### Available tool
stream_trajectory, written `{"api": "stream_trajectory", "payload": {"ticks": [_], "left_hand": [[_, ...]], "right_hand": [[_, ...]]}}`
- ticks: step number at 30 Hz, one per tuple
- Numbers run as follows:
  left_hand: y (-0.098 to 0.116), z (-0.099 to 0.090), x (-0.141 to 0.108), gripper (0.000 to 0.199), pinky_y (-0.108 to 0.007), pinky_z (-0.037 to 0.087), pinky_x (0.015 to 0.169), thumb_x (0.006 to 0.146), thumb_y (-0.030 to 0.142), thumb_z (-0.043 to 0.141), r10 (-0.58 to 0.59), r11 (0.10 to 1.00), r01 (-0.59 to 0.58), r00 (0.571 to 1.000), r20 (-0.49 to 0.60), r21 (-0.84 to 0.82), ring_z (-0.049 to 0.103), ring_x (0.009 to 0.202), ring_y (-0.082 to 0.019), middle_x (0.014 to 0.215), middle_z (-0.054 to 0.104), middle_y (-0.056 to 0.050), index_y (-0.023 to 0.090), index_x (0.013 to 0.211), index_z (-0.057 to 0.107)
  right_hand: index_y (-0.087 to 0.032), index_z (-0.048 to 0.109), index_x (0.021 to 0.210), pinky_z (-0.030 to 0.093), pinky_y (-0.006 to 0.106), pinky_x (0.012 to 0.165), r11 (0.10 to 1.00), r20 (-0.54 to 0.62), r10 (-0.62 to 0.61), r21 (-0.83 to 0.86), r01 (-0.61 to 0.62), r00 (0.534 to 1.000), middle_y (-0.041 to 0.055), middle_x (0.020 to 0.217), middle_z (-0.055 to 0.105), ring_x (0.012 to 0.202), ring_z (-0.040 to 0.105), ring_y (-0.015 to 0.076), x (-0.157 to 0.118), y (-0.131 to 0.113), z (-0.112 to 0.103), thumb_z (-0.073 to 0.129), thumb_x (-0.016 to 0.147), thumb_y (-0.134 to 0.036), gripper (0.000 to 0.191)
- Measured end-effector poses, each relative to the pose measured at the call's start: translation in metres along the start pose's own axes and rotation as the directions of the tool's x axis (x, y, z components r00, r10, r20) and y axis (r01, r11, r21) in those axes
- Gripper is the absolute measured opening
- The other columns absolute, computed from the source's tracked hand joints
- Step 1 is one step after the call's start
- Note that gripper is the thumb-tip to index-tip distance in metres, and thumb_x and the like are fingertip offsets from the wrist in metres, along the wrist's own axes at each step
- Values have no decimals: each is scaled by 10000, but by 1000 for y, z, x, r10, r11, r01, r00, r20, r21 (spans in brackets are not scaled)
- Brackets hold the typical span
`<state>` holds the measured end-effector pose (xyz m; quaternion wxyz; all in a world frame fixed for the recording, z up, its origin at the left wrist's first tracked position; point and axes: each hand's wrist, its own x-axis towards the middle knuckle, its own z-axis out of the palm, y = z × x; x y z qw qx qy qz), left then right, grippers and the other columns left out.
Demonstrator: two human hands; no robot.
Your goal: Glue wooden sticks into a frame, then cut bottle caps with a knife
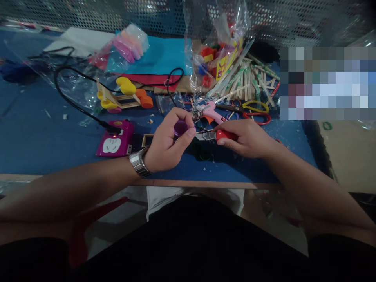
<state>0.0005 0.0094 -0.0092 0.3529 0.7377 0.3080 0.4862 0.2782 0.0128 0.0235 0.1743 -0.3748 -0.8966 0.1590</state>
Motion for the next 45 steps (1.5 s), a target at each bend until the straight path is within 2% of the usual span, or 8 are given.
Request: {"api": "stream_trajectory", "payload": {"ticks": [4,8,20,27,31,45], "left_hand": [[2,-1,3,110,-324,486,660,1046,311,610,9,1000,-8,997,73,-10,520,720,-142,936,582,-23,241,1114,561],[7,-1,5,220,-328,513,715,988,316,686,58,997,-65,988,144,43,554,801,-154,986,582,-31,237,1137,544],[10,1,3,309,-334,551,809,952,305,725,76,978,-104,985,155,180,611,874,-157,1100,638,-48,219,1187,543],[12,1,0,379,-335,556,790,963,361,730,66,967,-120,971,231,226,648,904,-177,1140,669,-62,210,1267,562],[13,2,0,375,-336,559,768,978,354,704,73,963,-140,958,277,229,654,880,-178,1132,676,-72,203,1286,550],[13,1,1,312,-337,529,738,958,311,696,71,960,-132,967,244,246,631,826,-172,1071,667,-55,219,1225,562]], "right_hand": [[-172,763,1039,442,324,717,1000,3,-2,-4,2,1000,111,947,809,834,743,246,0,0,0,435,1078,-742,658],[-165,761,1025,424,324,706,1000,24,1,-5,-1,1000,107,915,797,810,730,237,0,-2,0,415,1077,-756,687],[-170,763,1006,413,328,696,1000,13,0,-21,0,1000,112,924,804,811,738,240,-1,-2,1,422,1077,-753,679],[-163,761,1059,397,318,698,999,40,13,31,-15,999,100,910,791,805,723,226,0,-2,2,477,1077,-715,621],[-163,756,1023,381,315,684,998,64,16,59,-20,998,86,880,772,771,700,209,0,-4,2,482,1076,-711,616],[-195,789,1114,466,323,741,999,11,17,32,-18,1000,99,994,837,876,770,248,-1,-3,0,521,1057,-721,593]]}}
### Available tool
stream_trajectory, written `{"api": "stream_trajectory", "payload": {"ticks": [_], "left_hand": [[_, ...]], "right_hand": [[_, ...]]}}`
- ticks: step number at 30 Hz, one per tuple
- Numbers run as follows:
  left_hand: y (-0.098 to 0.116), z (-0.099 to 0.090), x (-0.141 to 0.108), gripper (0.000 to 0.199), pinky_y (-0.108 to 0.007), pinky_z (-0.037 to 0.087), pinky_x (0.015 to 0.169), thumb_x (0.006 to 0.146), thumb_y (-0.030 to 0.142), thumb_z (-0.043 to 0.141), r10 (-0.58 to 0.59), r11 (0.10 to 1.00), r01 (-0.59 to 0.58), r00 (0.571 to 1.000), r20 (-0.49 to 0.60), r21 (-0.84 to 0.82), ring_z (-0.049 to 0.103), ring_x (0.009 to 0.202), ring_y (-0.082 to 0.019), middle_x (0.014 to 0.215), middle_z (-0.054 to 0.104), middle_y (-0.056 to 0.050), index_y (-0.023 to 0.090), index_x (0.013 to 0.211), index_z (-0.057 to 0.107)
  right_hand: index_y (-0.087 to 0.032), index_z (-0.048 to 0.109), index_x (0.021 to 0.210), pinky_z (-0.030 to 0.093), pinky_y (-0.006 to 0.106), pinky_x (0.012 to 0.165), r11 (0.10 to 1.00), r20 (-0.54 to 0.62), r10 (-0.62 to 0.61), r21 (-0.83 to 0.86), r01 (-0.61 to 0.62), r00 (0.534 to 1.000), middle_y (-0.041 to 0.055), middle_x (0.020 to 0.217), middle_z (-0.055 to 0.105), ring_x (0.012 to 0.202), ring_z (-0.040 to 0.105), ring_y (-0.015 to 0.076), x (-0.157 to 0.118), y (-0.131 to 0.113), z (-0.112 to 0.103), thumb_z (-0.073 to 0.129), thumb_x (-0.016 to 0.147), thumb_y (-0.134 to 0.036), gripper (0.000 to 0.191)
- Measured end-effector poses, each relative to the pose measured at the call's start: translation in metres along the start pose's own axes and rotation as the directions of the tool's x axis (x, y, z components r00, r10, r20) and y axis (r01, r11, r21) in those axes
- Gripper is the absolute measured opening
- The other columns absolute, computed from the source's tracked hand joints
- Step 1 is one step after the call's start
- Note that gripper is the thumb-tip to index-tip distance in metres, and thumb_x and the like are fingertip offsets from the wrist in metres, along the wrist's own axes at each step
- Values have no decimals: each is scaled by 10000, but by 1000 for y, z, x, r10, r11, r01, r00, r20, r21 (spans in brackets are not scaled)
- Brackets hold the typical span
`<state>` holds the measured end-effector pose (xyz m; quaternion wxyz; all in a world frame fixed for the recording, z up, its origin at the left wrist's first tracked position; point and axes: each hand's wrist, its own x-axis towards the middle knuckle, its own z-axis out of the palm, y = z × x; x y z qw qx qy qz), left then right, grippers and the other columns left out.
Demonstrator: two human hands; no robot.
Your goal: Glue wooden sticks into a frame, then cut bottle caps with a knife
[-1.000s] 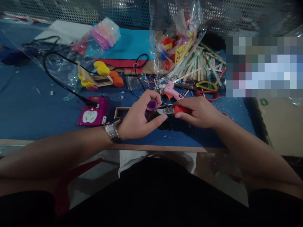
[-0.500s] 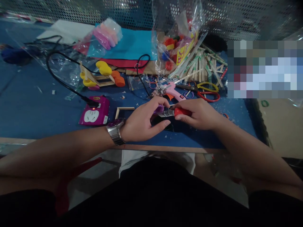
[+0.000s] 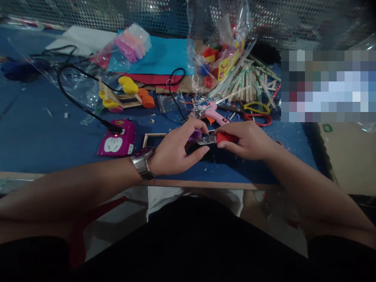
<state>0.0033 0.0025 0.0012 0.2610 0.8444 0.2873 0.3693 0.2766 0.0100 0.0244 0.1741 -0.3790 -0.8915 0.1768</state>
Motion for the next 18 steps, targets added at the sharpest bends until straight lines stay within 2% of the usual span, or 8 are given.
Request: {"api": "stream_trajectory", "payload": {"ticks": [13,18], "left_hand": [[1,0,1,263,-328,518,741,957,281,686,-23,1000,23,1000,-13,7,625,829,-169,1038,660,-41,218,1181,564],[-1,1,1,263,-327,528,756,974,323,689,-26,1000,26,999,-29,-9,638,871,-176,1071,667,-50,212,1182,572]], "right_hand": [[-182,785,1118,468,326,737,999,1,-14,-33,14,1000,113,1011,839,883,775,252,0,3,0,479,1065,-739,637],[-189,777,1120,467,327,743,1000,-17,-7,-29,7,1000,110,1011,838,881,765,250,0,3,0,479,1063,-742,631]]}}
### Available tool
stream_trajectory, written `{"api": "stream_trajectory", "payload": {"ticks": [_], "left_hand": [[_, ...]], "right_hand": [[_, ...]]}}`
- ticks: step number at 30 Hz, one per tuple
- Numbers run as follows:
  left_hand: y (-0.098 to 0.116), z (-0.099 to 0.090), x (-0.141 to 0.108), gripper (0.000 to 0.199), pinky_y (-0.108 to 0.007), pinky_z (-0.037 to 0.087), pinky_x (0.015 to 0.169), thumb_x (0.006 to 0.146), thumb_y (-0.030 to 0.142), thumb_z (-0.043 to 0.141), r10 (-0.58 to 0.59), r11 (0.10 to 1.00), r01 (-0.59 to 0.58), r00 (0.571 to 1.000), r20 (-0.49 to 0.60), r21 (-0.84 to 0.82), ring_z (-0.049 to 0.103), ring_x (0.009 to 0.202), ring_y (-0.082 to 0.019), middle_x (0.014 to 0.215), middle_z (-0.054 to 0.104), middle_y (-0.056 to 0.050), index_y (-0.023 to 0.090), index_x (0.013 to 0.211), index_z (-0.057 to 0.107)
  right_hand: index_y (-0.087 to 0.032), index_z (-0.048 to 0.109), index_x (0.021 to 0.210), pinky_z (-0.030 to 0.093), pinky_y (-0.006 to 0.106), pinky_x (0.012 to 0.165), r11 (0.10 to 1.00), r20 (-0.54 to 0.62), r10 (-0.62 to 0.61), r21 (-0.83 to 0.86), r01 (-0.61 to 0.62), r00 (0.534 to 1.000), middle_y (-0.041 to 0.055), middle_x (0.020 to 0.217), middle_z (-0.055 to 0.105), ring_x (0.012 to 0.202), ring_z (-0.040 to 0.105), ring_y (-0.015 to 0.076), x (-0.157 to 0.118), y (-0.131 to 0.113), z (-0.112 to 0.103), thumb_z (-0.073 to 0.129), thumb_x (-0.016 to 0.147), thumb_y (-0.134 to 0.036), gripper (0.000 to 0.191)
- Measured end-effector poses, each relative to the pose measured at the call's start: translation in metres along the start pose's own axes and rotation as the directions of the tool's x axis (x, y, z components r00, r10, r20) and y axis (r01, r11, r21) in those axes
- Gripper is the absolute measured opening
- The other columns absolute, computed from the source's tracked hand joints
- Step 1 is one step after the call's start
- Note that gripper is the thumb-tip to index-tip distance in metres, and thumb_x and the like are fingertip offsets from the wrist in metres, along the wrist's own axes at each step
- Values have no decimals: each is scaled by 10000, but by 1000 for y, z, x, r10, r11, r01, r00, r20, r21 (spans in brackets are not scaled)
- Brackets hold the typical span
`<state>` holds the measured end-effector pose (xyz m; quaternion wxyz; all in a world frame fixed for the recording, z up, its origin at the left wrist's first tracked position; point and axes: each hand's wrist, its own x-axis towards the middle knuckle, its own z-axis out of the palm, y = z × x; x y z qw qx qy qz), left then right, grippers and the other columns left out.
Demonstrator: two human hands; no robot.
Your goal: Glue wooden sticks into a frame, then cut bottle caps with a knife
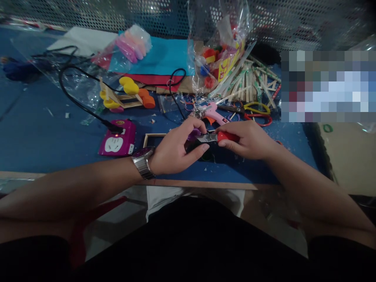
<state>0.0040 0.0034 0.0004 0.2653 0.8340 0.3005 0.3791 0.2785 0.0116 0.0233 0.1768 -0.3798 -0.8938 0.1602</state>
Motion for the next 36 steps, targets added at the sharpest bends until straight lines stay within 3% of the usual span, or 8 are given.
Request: {"api": "stream_trajectory", "payload": {"ticks": [5,16,22,28,34,36], "left_hand": [[1,-1,0,280,-336,532,780,965,312,691,-7,1000,7,1000,9,-22,639,873,-174,1090,664,-49,217,1195,561],[0,-1,0,281,-302,449,619,977,360,698,-18,999,22,994,108,-32,561,702,-144,964,631,-23,228,1179,554],[4,-3,1,220,-312,477,666,988,356,689,12,998,-11,1000,18,-66,552,718,-140,934,610,-9,230,1094,543],[4,-5,2,180,-331,494,688,1001,360,658,15,996,-18,999,-35,-86,541,741,-151,934,590,-15,243,1070,540],[0,-1,-1,212,-318,456,632,988,347,658,-16,999,20,995,101,-38,525,709,-149,930,593,-19,237,1119,532],[1,-1,-1,207,-314,454,631,983,333,662,1,999,3,996,87,-46,521,700,-145,911,587,-12,236,1111,531]], "right_hand": [[-198,774,1037,438,322,705,1000,42,2,12,-3,999,101,984,828,841,751,236,1,-1,0,487,1067,-726,602],[-185,780,1159,459,326,731,1000,40,1,25,-2,999,108,1021,837,908,777,259,0,-3,4,489,1057,-751,644],[-192,775,1074,461,322,729,999,27,-19,35,18,999,93,951,819,856,752,236,1,-4,1,480,1068,-734,617],[-199,772,1086,477,333,763,999,25,-12,42,11,1000,102,999,824,899,756,251,1,-3,-1,467,1076,-724,607],[-187,767,1096,426,326,721,999,64,5,40,-8,998,98,970,811,853,737,240,1,-3,4,484,1057,-756,636],[-176,760,1076,411,323,707,998,75,-5,60,1,997,88,929,790,820,721,227,2,-4,4,485,1065,-739,626]]}}
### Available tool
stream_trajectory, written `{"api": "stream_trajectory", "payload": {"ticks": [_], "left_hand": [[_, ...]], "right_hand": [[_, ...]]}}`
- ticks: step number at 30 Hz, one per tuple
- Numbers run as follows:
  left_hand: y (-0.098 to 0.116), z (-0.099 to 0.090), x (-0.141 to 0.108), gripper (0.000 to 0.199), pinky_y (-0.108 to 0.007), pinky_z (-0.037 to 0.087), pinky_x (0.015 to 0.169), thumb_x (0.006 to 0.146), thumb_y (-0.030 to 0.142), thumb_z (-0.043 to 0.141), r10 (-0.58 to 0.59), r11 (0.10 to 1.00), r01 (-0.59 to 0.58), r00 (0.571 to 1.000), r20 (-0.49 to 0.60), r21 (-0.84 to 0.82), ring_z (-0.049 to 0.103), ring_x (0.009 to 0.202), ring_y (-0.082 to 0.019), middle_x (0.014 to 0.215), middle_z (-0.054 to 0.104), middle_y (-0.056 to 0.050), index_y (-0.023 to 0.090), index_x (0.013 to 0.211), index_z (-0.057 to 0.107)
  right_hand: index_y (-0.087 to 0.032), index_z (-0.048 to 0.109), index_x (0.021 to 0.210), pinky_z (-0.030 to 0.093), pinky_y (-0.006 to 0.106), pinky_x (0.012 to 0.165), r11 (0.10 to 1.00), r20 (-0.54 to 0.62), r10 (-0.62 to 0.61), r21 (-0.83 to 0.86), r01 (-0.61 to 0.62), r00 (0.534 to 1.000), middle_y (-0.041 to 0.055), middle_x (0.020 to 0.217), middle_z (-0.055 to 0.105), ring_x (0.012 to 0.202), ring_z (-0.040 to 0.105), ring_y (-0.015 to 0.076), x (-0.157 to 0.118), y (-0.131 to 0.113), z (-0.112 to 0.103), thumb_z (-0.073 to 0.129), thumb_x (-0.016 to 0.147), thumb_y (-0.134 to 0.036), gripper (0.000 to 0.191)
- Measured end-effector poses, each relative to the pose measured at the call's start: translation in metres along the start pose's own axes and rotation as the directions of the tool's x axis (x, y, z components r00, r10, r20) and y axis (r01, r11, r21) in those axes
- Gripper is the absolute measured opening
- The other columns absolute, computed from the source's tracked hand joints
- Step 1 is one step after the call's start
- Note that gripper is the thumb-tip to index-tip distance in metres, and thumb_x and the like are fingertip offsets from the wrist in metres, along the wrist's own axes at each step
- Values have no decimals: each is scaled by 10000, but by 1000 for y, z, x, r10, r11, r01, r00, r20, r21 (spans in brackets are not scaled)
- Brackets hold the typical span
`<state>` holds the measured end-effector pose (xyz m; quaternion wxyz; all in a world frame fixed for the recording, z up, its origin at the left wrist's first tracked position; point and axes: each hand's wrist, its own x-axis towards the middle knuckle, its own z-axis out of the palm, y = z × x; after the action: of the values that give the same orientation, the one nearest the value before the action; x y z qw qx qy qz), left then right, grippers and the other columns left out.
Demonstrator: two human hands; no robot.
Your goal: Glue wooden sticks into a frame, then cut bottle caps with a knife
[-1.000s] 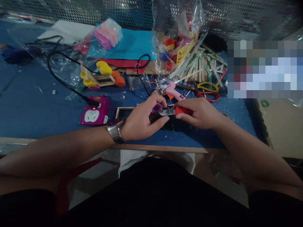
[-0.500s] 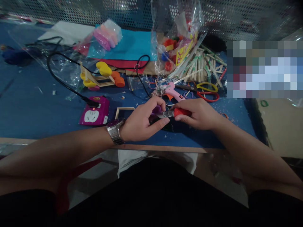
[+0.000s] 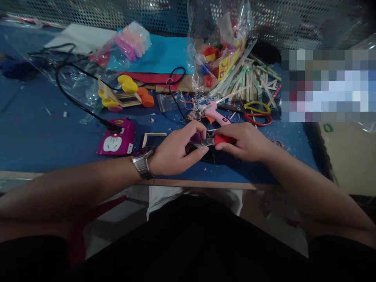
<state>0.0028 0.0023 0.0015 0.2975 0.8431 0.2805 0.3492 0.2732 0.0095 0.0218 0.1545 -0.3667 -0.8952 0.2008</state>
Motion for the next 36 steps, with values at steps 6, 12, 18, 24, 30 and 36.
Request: {"api": "stream_trajectory", "payload": {"ticks": [6,12,18,24,30,36], "left_hand": [[4,-2,1,169,-330,483,684,969,305,667,39,999,-43,990,-137,-23,546,745,-155,926,598,-15,240,1061,541],[0,-1,0,158,-318,457,649,967,305,650,10,1000,-12,996,-89,-25,532,725,-151,904,589,-13,233,1064,548],[0,-1,1,133,-298,461,647,993,243,583,-1,1000,1,1000,-8,-21,542,709,-139,915,588,-8,219,1108,519],[0,0,1,159,-312,445,642,998,253,557,10,1000,-10,1000,16,-1,543,716,-156,929,590,-23,210,1145,513],[1,-2,1,167,-322,445,658,983,240,540,-4,1000,4,998,56,-9,547,734,-167,945,599,-29,208,1144,508],[2,-3,1,170,-320,439,652,981,244,545,2,1000,-1,998,69,-16,544,734,-165,941,592,-29,207,1142,508]], "right_hand": [[-178,741,1000,399,313,702,999,-35,-28,38,29,999,71,884,759,791,694,201,0,-1,-3,497,1081,-696,579],[-173,736,988,371,327,699,999,0,2,32,-2,1000,81,892,759,792,682,210,1,0,-1,477,1084,-702,597],[-184,719,973,341,323,681,1000,13,29,6,-29,1000,69,865,740,763,652,203,0,2,1,464,1081,-713,597],[-182,717,976,349,319,682,1000,21,23,1,-23,1000,66,852,731,755,647,198,1,1,2,463,1083,-712,597],[-177,739,1039,349,315,675,999,17,37,2,-37,999,66,850,738,741,650,200,1,0,3,470,1061,-753,636],[-175,747,1054,354,312,677,999,20,28,22,-29,999,61,839,735,724,641,192,1,-1,3,471,1062,-752,640]]}}
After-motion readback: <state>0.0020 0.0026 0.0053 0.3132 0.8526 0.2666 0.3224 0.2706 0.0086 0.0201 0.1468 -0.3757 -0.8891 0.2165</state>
